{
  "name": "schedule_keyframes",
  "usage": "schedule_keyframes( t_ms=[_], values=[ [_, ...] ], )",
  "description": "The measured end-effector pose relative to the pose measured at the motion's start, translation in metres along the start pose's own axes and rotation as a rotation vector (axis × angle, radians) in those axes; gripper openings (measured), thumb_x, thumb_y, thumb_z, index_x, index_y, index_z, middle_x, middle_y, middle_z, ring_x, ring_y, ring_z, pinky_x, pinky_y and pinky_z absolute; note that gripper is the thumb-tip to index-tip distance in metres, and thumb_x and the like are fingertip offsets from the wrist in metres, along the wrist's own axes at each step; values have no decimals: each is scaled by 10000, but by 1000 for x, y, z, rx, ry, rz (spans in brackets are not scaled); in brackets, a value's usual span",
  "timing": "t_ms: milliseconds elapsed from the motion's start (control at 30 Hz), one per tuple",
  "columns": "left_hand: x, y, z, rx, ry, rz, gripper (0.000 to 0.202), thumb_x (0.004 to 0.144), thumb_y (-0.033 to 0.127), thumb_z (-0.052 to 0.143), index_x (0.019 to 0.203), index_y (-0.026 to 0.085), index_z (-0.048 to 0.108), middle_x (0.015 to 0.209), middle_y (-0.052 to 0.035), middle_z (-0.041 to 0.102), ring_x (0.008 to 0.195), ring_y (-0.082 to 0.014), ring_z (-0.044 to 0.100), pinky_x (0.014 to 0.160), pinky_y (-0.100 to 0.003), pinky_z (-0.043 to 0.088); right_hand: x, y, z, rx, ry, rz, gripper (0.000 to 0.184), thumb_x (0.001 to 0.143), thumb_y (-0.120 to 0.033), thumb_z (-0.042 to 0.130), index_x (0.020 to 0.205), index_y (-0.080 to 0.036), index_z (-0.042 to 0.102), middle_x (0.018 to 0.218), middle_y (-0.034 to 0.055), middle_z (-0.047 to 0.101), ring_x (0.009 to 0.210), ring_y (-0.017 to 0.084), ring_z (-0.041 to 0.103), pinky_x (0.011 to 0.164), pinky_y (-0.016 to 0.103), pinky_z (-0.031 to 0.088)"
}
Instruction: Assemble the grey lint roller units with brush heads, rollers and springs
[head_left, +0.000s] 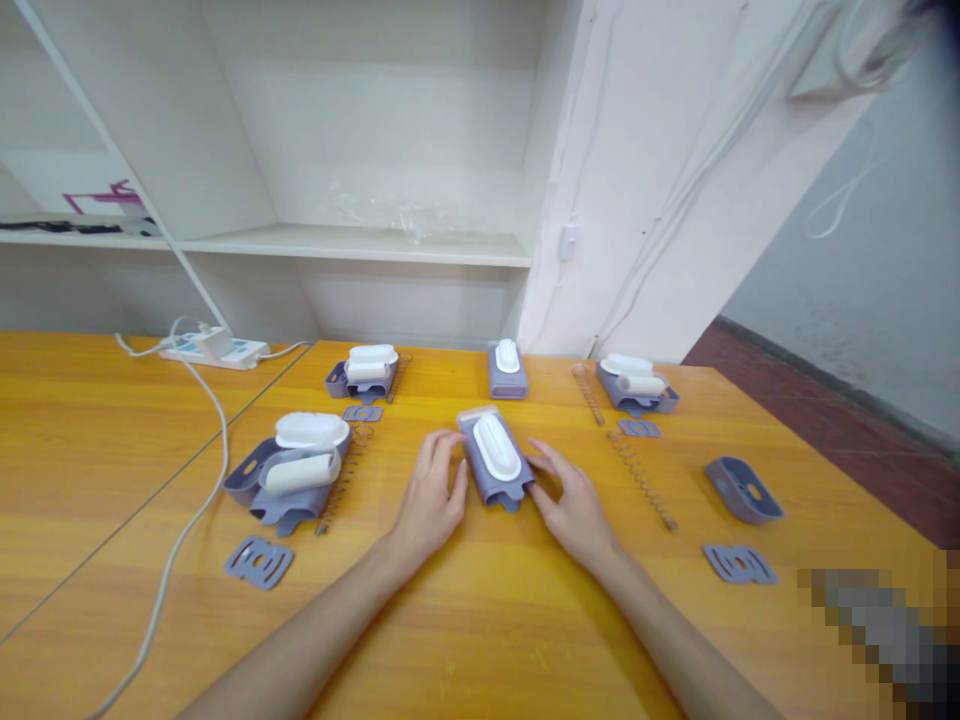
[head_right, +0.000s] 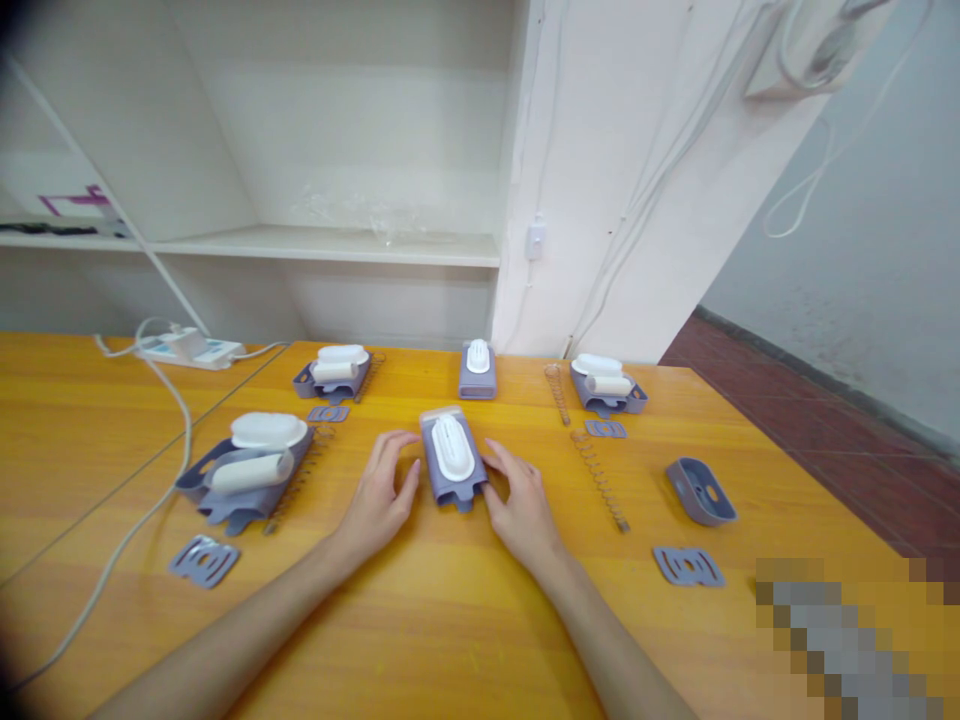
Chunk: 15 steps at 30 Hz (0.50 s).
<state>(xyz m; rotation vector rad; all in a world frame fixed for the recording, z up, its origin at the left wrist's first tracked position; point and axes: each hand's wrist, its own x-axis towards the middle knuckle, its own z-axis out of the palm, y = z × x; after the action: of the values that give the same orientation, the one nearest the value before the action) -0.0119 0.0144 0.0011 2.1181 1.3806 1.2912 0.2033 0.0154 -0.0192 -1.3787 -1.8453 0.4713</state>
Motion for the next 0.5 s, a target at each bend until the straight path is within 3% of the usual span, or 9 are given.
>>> schedule_keyframes(
  t_ms=[300, 500],
  values=[
    [0, 2, 0, 23, -24, 52, 332, 855, 167, 457, 1184, 218, 452, 1170, -95, 501, 1151, -219, 474, 1012, -413, 378, 2, 6, 2, 83, 8, 30, 457, 819, -196, 490, 1275, -215, 486, 1143, 71, 658, 1124, 231, 571, 1006, 492, 385],
    [-2, 3, 0, 105, -34, 72, 376, 839, 227, 505, 1210, 209, 452, 1251, -122, 469, 1207, -249, 438, 1019, -431, 359, 3, 8, 2, 170, 17, 88, 383, 814, -185, 489, 1191, -205, 553, 1090, 79, 680, 1044, 216, 625, 972, 438, 441]
  ],
)
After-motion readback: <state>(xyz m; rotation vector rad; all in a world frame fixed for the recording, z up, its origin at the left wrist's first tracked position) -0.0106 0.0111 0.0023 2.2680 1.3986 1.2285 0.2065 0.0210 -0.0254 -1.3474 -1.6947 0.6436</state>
